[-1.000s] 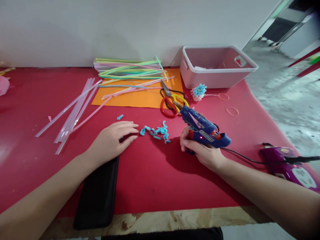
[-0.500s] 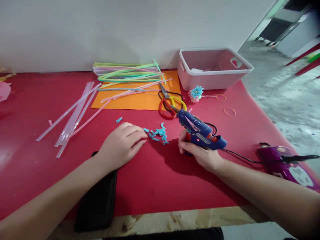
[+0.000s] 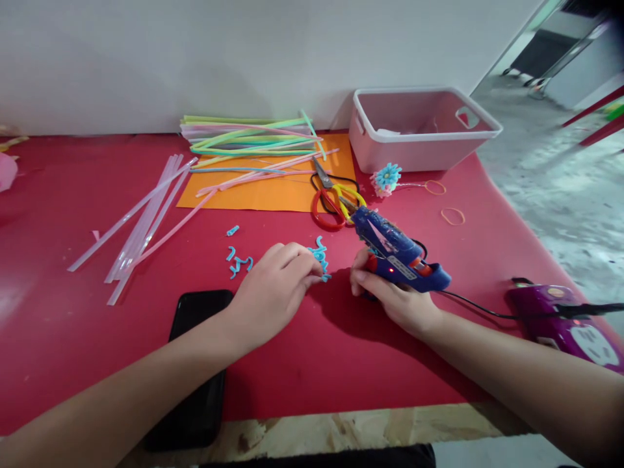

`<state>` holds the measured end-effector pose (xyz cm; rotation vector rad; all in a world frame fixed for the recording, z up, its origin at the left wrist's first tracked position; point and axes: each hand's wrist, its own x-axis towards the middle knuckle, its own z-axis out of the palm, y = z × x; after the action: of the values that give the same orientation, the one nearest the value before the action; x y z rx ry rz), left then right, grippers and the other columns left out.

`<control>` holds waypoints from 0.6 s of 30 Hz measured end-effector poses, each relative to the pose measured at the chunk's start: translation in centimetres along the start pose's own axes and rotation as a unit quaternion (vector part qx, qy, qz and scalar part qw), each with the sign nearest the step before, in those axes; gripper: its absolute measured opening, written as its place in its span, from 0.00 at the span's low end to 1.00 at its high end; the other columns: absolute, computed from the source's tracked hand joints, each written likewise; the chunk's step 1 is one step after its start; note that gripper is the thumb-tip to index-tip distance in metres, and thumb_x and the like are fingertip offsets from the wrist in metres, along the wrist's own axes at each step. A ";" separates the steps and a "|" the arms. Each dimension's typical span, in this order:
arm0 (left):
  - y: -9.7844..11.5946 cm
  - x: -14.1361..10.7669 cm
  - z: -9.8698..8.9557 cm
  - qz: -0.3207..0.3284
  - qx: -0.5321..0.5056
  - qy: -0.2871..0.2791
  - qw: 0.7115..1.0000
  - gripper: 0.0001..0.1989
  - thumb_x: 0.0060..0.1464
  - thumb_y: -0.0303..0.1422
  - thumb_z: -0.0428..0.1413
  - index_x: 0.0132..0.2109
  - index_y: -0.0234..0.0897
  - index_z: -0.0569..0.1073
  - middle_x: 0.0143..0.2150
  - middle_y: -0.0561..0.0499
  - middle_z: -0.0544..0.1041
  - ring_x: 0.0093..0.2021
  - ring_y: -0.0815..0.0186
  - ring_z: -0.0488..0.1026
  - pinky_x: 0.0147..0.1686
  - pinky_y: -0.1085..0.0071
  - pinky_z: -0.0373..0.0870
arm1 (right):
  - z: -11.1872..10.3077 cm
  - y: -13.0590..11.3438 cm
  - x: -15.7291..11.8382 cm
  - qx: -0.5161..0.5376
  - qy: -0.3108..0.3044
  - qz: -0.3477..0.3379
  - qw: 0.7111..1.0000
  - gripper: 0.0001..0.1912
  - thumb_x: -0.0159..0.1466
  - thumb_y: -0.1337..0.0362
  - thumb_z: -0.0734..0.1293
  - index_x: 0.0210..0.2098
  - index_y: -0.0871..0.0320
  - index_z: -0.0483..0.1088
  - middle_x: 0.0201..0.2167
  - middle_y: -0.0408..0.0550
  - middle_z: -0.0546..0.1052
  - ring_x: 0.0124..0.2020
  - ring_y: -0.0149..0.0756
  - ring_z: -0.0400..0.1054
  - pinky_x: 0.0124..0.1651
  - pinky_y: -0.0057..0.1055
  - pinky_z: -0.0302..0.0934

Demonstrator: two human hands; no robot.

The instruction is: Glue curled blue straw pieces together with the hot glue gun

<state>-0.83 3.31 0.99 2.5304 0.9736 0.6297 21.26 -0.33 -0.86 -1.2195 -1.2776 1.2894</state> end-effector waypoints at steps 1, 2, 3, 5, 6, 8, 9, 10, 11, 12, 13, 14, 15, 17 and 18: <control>0.3 -0.1 0.1 -0.001 -0.051 0.023 0.998 0.06 0.68 0.27 0.52 0.42 0.37 0.74 0.41 0.48 0.78 0.43 0.63 0.73 0.45 0.65 0.71 | 0.0 0.0 0.1 -0.003 -0.001 -0.003 1.000 0.10 0.62 0.57 0.72 0.31 0.53 0.68 0.22 0.40 0.76 0.25 0.33 0.71 0.34 0.33 0.69; 0.6 -0.3 0.2 0.002 -0.082 0.062 0.995 0.06 0.67 0.26 0.53 0.42 0.37 0.74 0.41 0.48 0.77 0.43 0.64 0.74 0.45 0.66 0.71 | 0.1 0.0 0.1 -0.003 -0.006 -0.005 1.000 0.11 0.62 0.57 0.73 0.31 0.54 0.68 0.24 0.41 0.77 0.27 0.34 0.73 0.36 0.33 0.70; 0.9 -0.4 0.3 0.012 -0.099 0.096 0.990 0.06 0.66 0.26 0.54 0.42 0.38 0.75 0.41 0.48 0.76 0.43 0.65 0.74 0.45 0.67 0.72 | 0.1 0.1 0.2 0.009 -0.015 -0.005 1.000 0.11 0.62 0.57 0.73 0.32 0.53 0.69 0.26 0.43 0.79 0.29 0.35 0.75 0.39 0.34 0.71; 1.2 -0.5 0.6 0.054 -0.104 0.153 0.981 0.07 0.64 0.25 0.56 0.41 0.39 0.78 0.39 0.49 0.75 0.39 0.67 0.73 0.41 0.69 0.71 | 0.2 0.3 0.1 0.067 -0.049 0.011 0.996 0.11 0.61 0.57 0.75 0.36 0.53 0.69 0.32 0.44 0.82 0.35 0.37 0.79 0.44 0.36 0.74; 1.2 -0.6 0.7 0.071 -0.101 0.170 0.978 0.07 0.63 0.25 0.57 0.40 0.40 0.79 0.37 0.50 0.75 0.37 0.67 0.72 0.38 0.70 0.71 | 0.2 0.4 0.1 0.104 -0.070 0.025 0.992 0.13 0.61 0.57 0.75 0.39 0.52 0.68 0.34 0.45 0.83 0.38 0.39 0.80 0.47 0.38 0.74; 1.3 -0.7 0.7 0.091 -0.096 0.177 0.975 0.08 0.63 0.27 0.57 0.37 0.42 0.80 0.33 0.51 0.75 0.34 0.67 0.71 0.36 0.69 0.70 | 0.4 0.4 0.0 0.166 -0.108 0.049 0.979 0.17 0.60 0.57 0.76 0.42 0.50 0.66 0.36 0.45 0.84 0.40 0.41 0.81 0.48 0.41 0.75; 1.3 -0.8 0.7 0.097 -0.091 0.170 0.976 0.08 0.63 0.29 0.58 0.37 0.42 0.81 0.32 0.52 0.76 0.33 0.67 0.72 0.36 0.68 0.69 | 0.5 0.2 -0.1 0.178 -0.124 0.056 0.975 0.18 0.59 0.57 0.77 0.42 0.50 0.66 0.36 0.45 0.84 0.39 0.41 0.81 0.47 0.41 0.76; 1.2 -0.9 0.6 0.105 -0.085 0.162 0.978 0.08 0.63 0.30 0.58 0.37 0.43 0.81 0.31 0.52 0.77 0.32 0.67 0.72 0.36 0.68 0.69 | 0.6 0.1 -0.1 0.179 -0.135 0.059 0.973 0.18 0.59 0.57 0.77 0.41 0.51 0.65 0.35 0.45 0.84 0.38 0.40 0.81 0.46 0.40 0.76; 1.2 -0.9 0.5 0.111 -0.079 0.154 0.979 0.08 0.63 0.30 0.58 0.37 0.43 0.82 0.31 0.52 0.78 0.32 0.67 0.72 0.37 0.67 0.69 | 0.7 -0.2 -0.1 0.173 -0.143 0.060 0.973 0.18 0.59 0.57 0.77 0.40 0.51 0.65 0.34 0.45 0.84 0.37 0.39 0.81 0.45 0.39 0.76; 1.1 -1.0 0.4 0.117 -0.074 0.149 0.979 0.08 0.63 0.30 0.59 0.37 0.43 0.82 0.31 0.52 0.78 0.32 0.67 0.72 0.37 0.67 0.69 | 0.8 -0.4 -0.1 0.165 -0.149 0.059 0.973 0.18 0.59 0.56 0.77 0.39 0.51 0.65 0.33 0.45 0.84 0.36 0.39 0.81 0.44 0.39 0.77; 1.0 -1.0 0.4 0.119 -0.070 0.146 0.980 0.07 0.62 0.30 0.60 0.37 0.43 0.83 0.31 0.52 0.79 0.32 0.67 0.72 0.37 0.67 0.68 | 0.9 -0.5 -0.1 0.156 -0.154 0.059 0.974 0.18 0.60 0.56 0.77 0.39 0.51 0.64 0.32 0.45 0.83 0.35 0.38 0.80 0.44 0.39 0.77; 0.9 -1.0 0.3 0.119 -0.070 0.146 0.980 0.07 0.62 0.31 0.60 0.36 0.43 0.83 0.30 0.52 0.79 0.32 0.68 0.72 0.37 0.68 0.68 | 0.9 -0.6 0.0 0.150 -0.157 0.057 0.975 0.18 0.59 0.56 0.77 0.38 0.51 0.64 0.32 0.45 0.83 0.34 0.38 0.80 0.43 0.39 0.77; 0.7 -1.0 0.3 0.119 -0.071 0.143 0.980 0.07 0.62 0.31 0.60 0.37 0.44 0.83 0.31 0.53 0.79 0.32 0.68 0.73 0.37 0.68 0.69 | 0.9 -0.7 0.0 0.146 -0.157 0.053 0.975 0.18 0.59 0.55 0.77 0.38 0.51 0.64 0.31 0.45 0.83 0.34 0.38 0.80 0.43 0.39 0.77; 0.4 -1.0 0.4 0.124 -0.075 0.132 0.981 0.08 0.63 0.30 0.59 0.38 0.47 0.83 0.31 0.53 0.80 0.33 0.67 0.73 0.38 0.67 0.69 | 0.9 -0.6 0.0 0.143 -0.153 0.049 0.977 0.18 0.59 0.56 0.77 0.38 0.51 0.64 0.30 0.44 0.82 0.34 0.38 0.80 0.42 0.39 0.77; 0.3 -0.9 0.4 0.129 -0.081 0.127 0.980 0.10 0.63 0.29 0.58 0.39 0.47 0.83 0.32 0.53 0.80 0.33 0.67 0.74 0.39 0.67 0.70 | 0.9 -0.5 0.0 0.141 -0.146 0.048 0.978 0.18 0.60 0.56 0.76 0.38 0.51 0.63 0.30 0.44 0.82 0.34 0.38 0.79 0.42 0.39 0.77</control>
<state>-1.08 2.36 0.55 2.4901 0.6417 1.0835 20.38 -0.43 -0.42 -0.9220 -1.1962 1.7051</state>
